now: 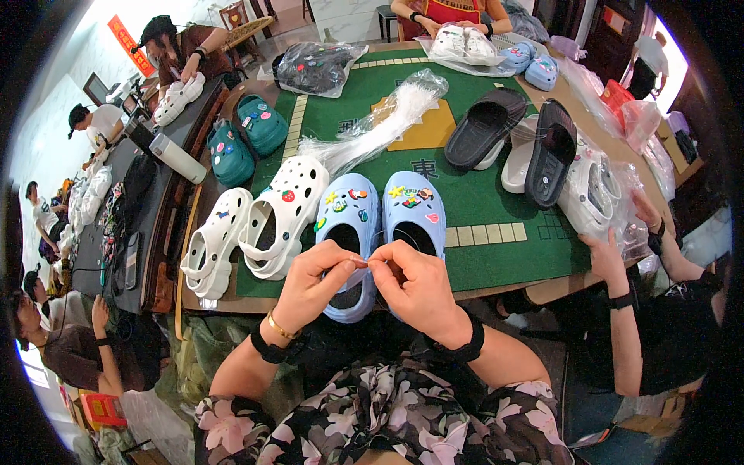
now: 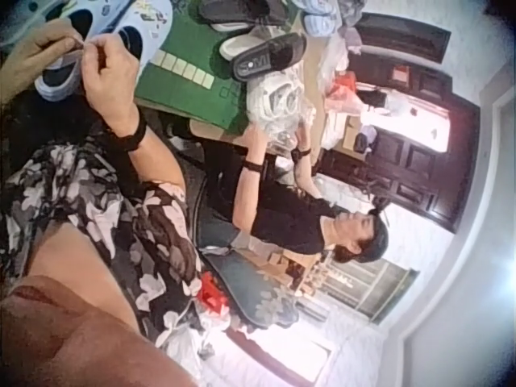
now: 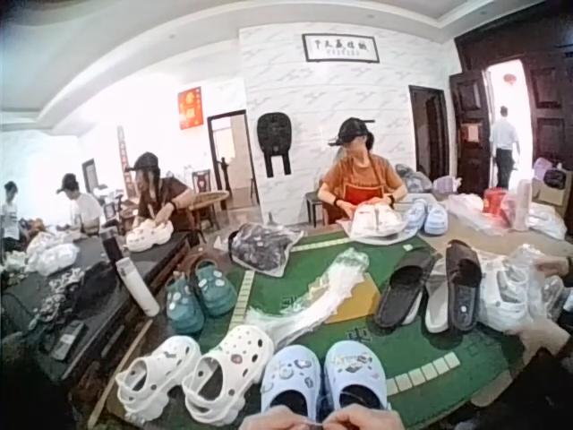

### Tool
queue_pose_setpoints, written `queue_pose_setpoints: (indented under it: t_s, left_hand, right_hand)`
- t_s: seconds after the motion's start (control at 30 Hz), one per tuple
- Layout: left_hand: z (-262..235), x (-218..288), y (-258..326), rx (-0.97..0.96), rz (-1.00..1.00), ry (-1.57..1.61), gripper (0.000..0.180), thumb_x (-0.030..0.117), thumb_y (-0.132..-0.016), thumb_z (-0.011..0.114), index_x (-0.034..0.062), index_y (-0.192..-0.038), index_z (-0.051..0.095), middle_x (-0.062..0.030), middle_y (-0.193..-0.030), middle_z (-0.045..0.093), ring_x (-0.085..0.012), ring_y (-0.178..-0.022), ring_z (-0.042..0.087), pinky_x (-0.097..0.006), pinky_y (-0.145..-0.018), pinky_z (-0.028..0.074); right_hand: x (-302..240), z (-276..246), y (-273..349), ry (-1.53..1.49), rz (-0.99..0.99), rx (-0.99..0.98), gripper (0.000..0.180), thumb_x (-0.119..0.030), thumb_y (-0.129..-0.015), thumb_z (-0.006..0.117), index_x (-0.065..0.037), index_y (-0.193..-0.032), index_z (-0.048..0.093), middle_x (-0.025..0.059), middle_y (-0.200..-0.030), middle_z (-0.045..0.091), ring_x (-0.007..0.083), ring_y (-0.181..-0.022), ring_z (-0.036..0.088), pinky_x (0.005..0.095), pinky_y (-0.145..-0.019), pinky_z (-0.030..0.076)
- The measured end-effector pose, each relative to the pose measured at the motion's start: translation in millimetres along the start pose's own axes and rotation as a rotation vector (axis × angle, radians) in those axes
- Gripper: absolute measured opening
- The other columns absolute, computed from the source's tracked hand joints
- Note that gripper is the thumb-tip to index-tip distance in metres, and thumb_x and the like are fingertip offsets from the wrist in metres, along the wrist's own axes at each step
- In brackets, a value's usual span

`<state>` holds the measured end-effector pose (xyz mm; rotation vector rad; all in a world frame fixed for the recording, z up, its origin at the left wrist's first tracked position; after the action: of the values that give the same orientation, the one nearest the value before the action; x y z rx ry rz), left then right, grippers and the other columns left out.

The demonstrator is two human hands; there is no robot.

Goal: Pack several pairs of different slippers and clogs into plastic bags and secure them with ties.

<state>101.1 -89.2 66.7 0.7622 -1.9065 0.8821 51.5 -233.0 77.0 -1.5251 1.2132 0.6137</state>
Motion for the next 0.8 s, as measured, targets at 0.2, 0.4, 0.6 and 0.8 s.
queue_pose_setpoints:
  t_s: [0.2, 0.4, 0.6, 0.8]
  left_hand:
    - [-1.1, 1.0, 0.6, 0.024, -0.009, -0.007, 0.014, 0.009, -0.091, 0.061, 0.0010, -0.095, 0.072, -0.0060, -0.076, 0.061, -0.0146, -0.070, 0.055, -0.027, -0.063, 0.042]
    - [-1.7, 1.6, 1.1, 0.035, 0.008, -0.032, 0.013, 0.008, -0.090, 0.062, 0.0011, -0.095, 0.072, -0.0067, -0.076, 0.061, -0.0153, -0.069, 0.056, -0.028, -0.063, 0.043]
    - [-0.9, 2.3, 1.2, 0.040, 0.023, -0.039, 0.012, 0.007, -0.090, 0.062, 0.0012, -0.094, 0.072, -0.0076, -0.077, 0.063, -0.0158, -0.070, 0.058, -0.028, -0.064, 0.044]
    - [-0.3, 3.4, 1.6, 0.048, 0.016, -0.051, 0.012, 0.007, -0.089, 0.063, 0.0006, -0.092, 0.072, -0.0083, -0.079, 0.065, -0.0168, -0.071, 0.060, -0.028, -0.065, 0.046]
  right_hand:
    - [-0.1, 0.9, 0.7, 0.019, -0.002, 0.011, 0.005, -0.005, -0.088, 0.065, -0.002, -0.090, 0.062, 0.0058, -0.066, 0.060, 0.0098, -0.051, 0.054, 0.0256, -0.047, 0.041]
    - [-1.5, 1.7, 0.3, 0.036, -0.003, 0.007, 0.005, -0.006, -0.088, 0.065, -0.002, -0.090, 0.062, 0.0060, -0.066, 0.060, 0.0101, -0.051, 0.054, 0.0258, -0.047, 0.041]
    - [0.3, 2.1, 0.6, 0.036, 0.000, 0.009, 0.005, -0.006, -0.088, 0.065, -0.002, -0.089, 0.062, 0.0062, -0.066, 0.060, 0.0112, -0.051, 0.055, 0.0263, -0.048, 0.042]
    - [1.0, 2.8, 0.2, 0.053, 0.008, 0.017, 0.005, -0.006, -0.087, 0.065, -0.002, -0.089, 0.062, 0.0070, -0.066, 0.060, 0.0124, -0.051, 0.056, 0.0266, -0.048, 0.043]
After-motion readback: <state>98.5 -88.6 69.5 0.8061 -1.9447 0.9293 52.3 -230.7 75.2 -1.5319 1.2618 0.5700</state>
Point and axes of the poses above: each hand's wrist, its own y-axis away from the middle knuckle, its own z-axis out of the palm, x = y × z, the point moved 8 cm from there along -y, towards the middle knuckle
